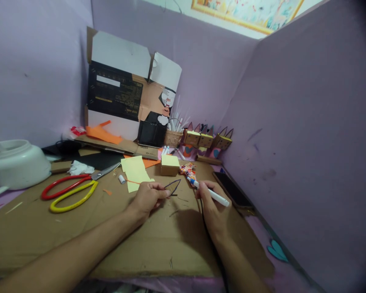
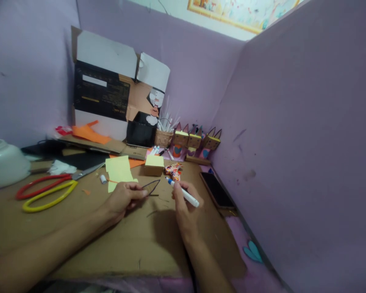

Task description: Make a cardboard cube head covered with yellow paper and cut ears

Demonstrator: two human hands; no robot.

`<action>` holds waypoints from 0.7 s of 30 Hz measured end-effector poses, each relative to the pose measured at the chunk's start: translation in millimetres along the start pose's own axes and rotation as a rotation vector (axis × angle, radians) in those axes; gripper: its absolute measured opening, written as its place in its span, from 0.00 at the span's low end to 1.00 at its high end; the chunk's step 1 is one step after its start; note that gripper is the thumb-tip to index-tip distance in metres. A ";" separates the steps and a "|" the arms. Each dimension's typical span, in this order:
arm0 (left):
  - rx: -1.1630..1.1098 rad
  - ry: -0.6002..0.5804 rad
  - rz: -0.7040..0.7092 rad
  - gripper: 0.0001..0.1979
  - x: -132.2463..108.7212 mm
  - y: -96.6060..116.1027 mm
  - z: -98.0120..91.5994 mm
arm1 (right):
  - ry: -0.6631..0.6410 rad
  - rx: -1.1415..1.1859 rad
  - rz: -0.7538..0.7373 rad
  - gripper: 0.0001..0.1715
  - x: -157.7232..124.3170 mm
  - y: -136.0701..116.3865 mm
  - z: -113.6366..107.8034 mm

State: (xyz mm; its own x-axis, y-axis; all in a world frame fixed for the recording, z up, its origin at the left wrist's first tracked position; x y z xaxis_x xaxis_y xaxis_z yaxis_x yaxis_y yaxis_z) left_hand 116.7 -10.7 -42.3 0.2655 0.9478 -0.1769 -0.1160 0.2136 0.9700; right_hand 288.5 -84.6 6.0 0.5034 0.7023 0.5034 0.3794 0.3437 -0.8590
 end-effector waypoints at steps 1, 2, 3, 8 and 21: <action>-0.017 -0.003 0.006 0.09 0.8 0.9 -1.4 | -0.007 0.055 0.024 0.13 0.8 2.4 1.2; -0.036 -0.004 0.015 0.09 1.7 2.0 -3.3 | -0.023 0.112 0.057 0.14 2.2 5.1 3.8; -0.055 -0.004 0.024 0.09 2.6 3.3 -5.3 | -0.044 0.166 0.101 0.15 4.2 7.9 7.6; -0.126 -0.012 0.065 0.08 6.0 8.0 -13.3 | -0.234 0.397 0.346 0.21 15.5 13.1 50.3; -0.037 -0.044 0.118 0.10 -0.6 15.5 -14.5 | -0.318 0.396 0.256 0.17 15.8 1.6 81.6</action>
State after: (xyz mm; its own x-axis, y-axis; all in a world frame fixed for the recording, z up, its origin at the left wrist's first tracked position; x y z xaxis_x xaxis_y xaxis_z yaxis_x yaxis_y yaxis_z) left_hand 100.9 -4.5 -29.6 0.2900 0.9555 -0.0537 -0.1836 0.1106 0.9768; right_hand 233.7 -22.0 4.9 0.2596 0.9259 0.2745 -0.0747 0.3026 -0.9502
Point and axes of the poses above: each hand's wrist, its own x-axis towards the middle knuckle, its own z-axis out of the palm, y = z × x, the point moved 7 cm from there along x, towards the middle knuckle, and after that the axes turned 1 degree about x, right-handed, at the moved point
